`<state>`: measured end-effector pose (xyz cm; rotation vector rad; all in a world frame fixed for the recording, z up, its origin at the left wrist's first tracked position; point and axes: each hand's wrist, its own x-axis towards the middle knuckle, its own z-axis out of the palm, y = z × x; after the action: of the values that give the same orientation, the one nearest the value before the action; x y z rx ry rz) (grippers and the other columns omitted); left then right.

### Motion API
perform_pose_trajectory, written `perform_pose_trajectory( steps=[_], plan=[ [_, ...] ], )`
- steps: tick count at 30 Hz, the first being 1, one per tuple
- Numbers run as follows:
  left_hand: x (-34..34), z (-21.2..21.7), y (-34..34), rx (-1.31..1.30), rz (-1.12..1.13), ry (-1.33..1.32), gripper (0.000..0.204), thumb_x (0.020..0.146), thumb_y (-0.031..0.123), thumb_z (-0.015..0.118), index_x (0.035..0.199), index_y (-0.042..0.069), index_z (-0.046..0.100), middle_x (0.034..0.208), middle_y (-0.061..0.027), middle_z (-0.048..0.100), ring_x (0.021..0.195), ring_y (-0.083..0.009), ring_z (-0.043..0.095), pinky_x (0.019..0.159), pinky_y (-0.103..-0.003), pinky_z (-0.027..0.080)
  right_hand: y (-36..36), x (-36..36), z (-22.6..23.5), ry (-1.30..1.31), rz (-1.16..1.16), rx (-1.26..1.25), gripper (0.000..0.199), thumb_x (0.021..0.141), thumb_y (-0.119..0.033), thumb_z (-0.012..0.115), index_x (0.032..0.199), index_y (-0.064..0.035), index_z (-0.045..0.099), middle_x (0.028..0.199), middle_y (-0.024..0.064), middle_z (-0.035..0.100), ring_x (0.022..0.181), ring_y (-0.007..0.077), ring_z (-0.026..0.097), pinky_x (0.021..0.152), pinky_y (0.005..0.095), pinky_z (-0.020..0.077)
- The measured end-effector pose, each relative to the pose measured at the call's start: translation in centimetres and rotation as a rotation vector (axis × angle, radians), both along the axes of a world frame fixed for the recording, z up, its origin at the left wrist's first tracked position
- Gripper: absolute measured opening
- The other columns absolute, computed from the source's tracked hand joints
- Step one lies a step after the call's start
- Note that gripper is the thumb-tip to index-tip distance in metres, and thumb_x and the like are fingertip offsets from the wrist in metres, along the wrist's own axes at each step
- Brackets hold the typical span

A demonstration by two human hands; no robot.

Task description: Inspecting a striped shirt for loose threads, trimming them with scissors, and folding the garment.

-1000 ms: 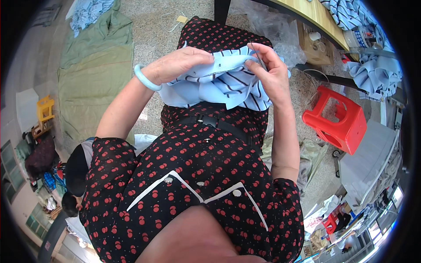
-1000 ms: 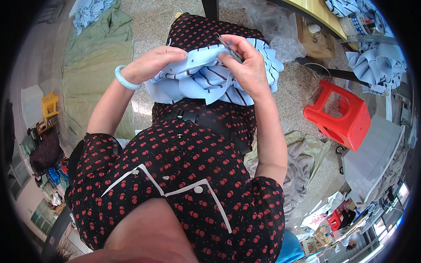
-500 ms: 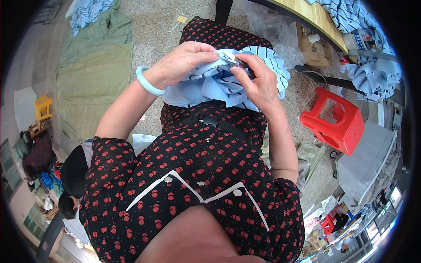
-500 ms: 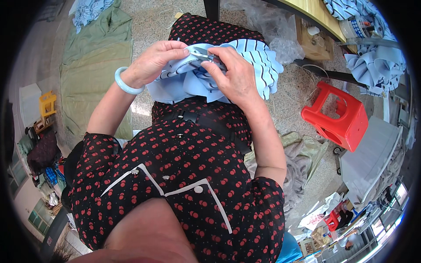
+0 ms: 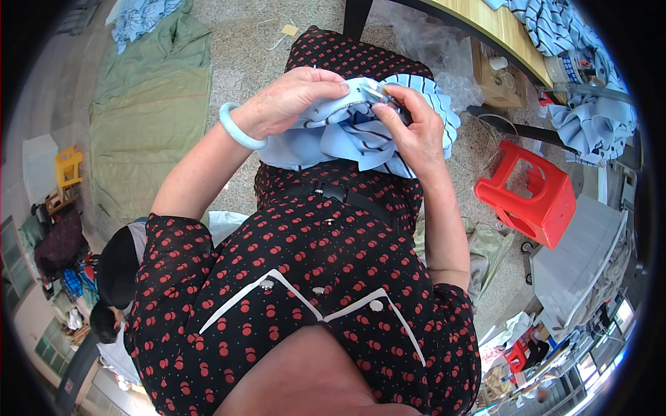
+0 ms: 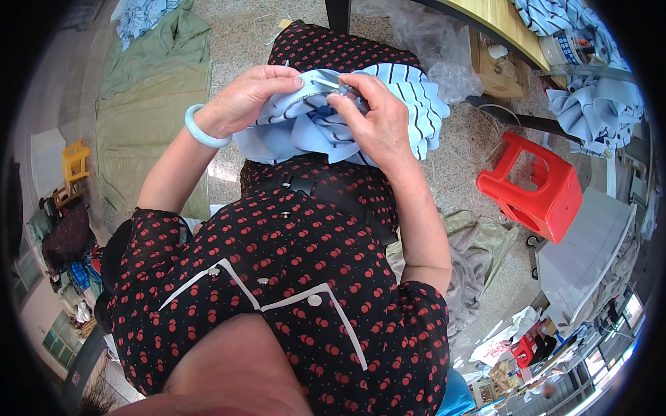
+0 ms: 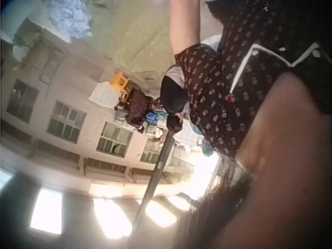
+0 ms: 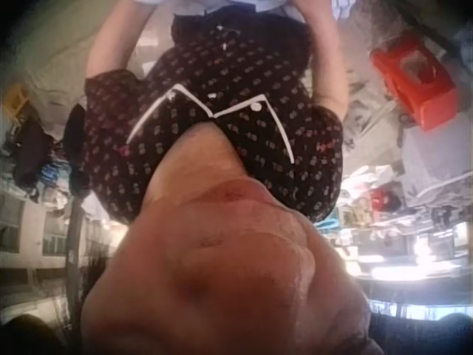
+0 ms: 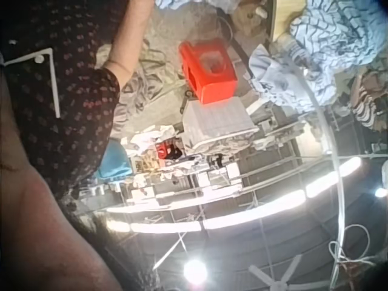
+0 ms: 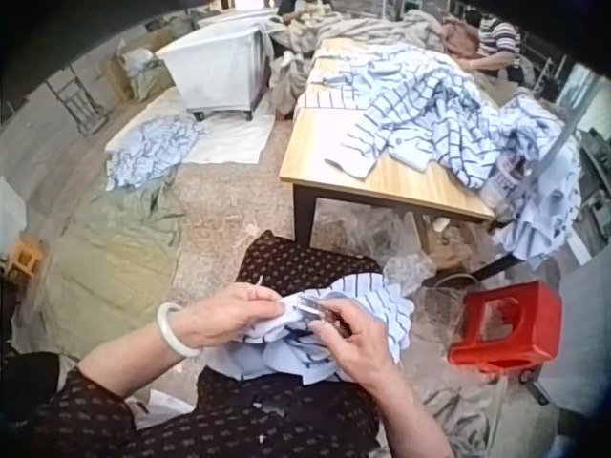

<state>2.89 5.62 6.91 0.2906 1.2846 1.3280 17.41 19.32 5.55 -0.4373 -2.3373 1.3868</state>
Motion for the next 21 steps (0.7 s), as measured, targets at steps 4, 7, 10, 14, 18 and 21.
perform_pose_trajectory(
  steps=[4,7,10,14,18,21],
  plan=[
    [-0.3,-0.4,0.1,0.034,-0.058,0.026,0.013,0.079,0.017,0.055,0.083,0.005,0.061,0.073,0.0012,0.058,0.064,-0.0046,0.051,0.06,-0.019,0.04,-0.2,0.0,0.1,-0.059,0.074,-0.003,0.02,0.074,-0.01,0.063,0.091,-0.0013,0.058,0.08,0.0058,0.058,0.07,0.0118,0.054,0.064,0.0229,0.0422],
    [-0.3,-0.3,0.2,0.02,-0.101,0.088,0.013,0.079,0.017,0.055,0.082,0.005,0.06,0.072,0.0018,0.057,0.063,-0.0039,0.05,0.058,-0.019,0.039,0.6,-0.8,-0.2,0.095,0.049,0.112,0.026,0.073,-0.008,0.063,0.098,-0.0029,0.056,0.086,0.0049,0.057,0.074,0.0108,0.053,0.065,0.0231,0.042],
    [0.0,0.1,0.4,0.026,-0.141,0.159,0.016,0.081,0.02,0.054,0.081,0.004,0.06,0.069,0.0028,0.055,0.061,-0.0035,0.047,0.056,-0.019,0.037,0.1,-1.3,0.9,-0.072,0.121,-0.252,0.032,0.074,-0.007,0.062,0.104,-0.0041,0.052,0.09,0.0035,0.056,0.077,0.0086,0.052,0.067,0.0226,0.0421],
    [-2.6,-0.4,-0.5,-0.103,-0.47,0.669,0.026,0.084,0.028,0.048,0.081,0.004,0.058,0.067,0.0046,0.051,0.06,-0.0037,0.043,0.055,-0.021,0.035,0.8,-1.6,-0.7,-0.074,0.156,-0.353,0.033,0.074,-0.002,0.061,0.105,-0.0033,0.05,0.092,0.0019,0.055,0.081,0.0063,0.051,0.071,0.0203,0.0417],
    [-3.0,-0.8,-2.6,-0.02,-0.347,0.491,0.028,0.085,0.03,0.047,0.083,0.005,0.058,0.07,0.0053,0.051,0.062,-0.0029,0.042,0.056,-0.021,0.035,1.7,-2.2,-0.3,0.003,0.088,-0.55,0.03,0.075,0.0,0.059,0.104,-0.001,0.051,0.095,0.0022,0.056,0.086,0.0064,0.051,0.074,0.0188,0.0418],
    [-2.1,0.5,-2.6,-0.001,-0.254,0.344,0.025,0.085,0.026,0.05,0.087,0.003,0.059,0.073,0.0041,0.054,0.065,-0.0029,0.046,0.059,-0.019,0.038,1.8,-2.9,-0.3,-0.023,0.066,-0.543,0.031,0.075,-0.004,0.061,0.103,-0.0014,0.051,0.096,0.0024,0.055,0.082,0.0064,0.051,0.072,0.0196,0.0417]
  ],
)
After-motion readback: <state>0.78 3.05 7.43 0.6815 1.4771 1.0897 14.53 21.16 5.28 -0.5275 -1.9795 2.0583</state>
